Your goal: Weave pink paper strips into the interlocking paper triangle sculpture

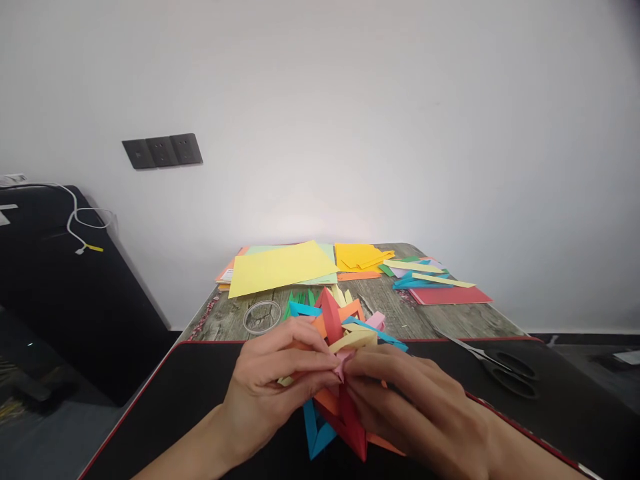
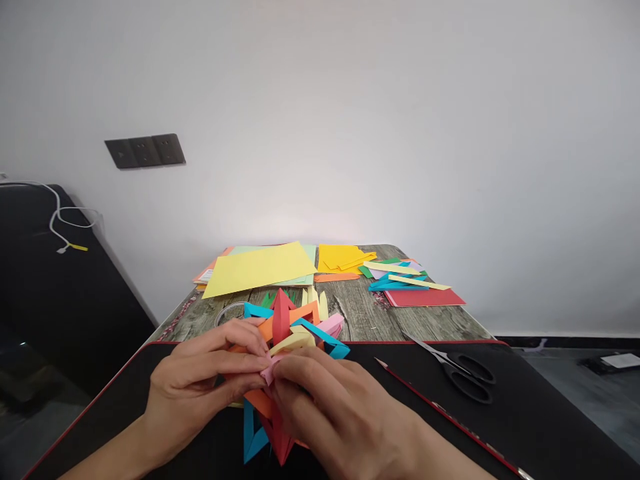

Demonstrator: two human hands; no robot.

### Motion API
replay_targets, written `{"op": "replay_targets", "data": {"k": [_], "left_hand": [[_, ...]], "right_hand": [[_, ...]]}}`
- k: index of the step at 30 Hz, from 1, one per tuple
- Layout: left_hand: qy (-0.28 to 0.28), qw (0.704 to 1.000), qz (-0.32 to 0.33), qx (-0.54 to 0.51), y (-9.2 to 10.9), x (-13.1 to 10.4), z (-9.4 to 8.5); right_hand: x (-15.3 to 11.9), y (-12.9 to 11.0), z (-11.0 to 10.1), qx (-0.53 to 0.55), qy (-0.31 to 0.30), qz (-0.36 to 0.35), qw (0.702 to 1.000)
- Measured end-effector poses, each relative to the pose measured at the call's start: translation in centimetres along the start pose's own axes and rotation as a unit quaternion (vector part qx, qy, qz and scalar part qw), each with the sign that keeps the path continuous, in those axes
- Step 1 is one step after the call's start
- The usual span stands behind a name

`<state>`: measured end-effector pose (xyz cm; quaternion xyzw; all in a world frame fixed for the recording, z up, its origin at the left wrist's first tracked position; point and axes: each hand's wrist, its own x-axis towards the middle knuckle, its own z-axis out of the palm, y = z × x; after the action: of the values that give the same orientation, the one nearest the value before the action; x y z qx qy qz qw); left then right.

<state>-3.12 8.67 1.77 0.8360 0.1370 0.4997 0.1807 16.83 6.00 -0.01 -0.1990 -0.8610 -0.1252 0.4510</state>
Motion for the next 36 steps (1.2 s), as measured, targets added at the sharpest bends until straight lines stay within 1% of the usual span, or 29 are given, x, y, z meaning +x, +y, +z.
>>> {"op": "replay_targets", "data": {"k": [1,6,11,16,23,27,29,31,34,36], "left_hand": [[-0.001,1.000,0.001,-0.003,0.0,0.0,0.0],[-0.001,1.000,0.006,-0.011,0.0,0.1,0.0],[0.011,1.000,0.000,-0.002,0.2,0.2,0.2],[0.025,1.000,-0.014,-0.009,0.3,0.2,0.3],[0.029,0.999,-0.020,-0.024,0.2,0.2,0.5],[0.027,0.999,-0.022,-0.017,-0.1,0.3,0.3],[0.035,0.999,-0.012,0.018,-0.2,0.2,0.1],[0.059,0.994,-0.012,0.088,-0.1,0.1,-0.1],[0.086,0.975,-0.031,0.204,0.2,0.0,-0.2],[0.080,0.964,-0.041,0.248,0.4,0.0,-0.1]], "right_hand": [[0.1,0.2,-0.2,0.016,-0.013,0.001,1.000],[0.8,1.1,-1.5,0.074,-0.084,0.059,0.992],[2.6,1.8,-2.0,0.079,-0.088,0.046,0.992],[4.3,2.1,-2.6,0.075,-0.156,0.084,0.981],[4.7,2.1,-3.4,0.115,-0.218,0.084,0.966],[4.8,2.0,-3.3,0.130,-0.227,0.095,0.961],[5.0,2.1,-3.0,0.133,-0.216,0.111,0.961],[5.3,2.3,-2.7,0.138,-0.189,0.132,0.963],[6.0,2.9,-2.3,0.127,-0.161,0.166,0.965],[6.5,3.3,-2.0,0.113,-0.162,0.192,0.961]]}}
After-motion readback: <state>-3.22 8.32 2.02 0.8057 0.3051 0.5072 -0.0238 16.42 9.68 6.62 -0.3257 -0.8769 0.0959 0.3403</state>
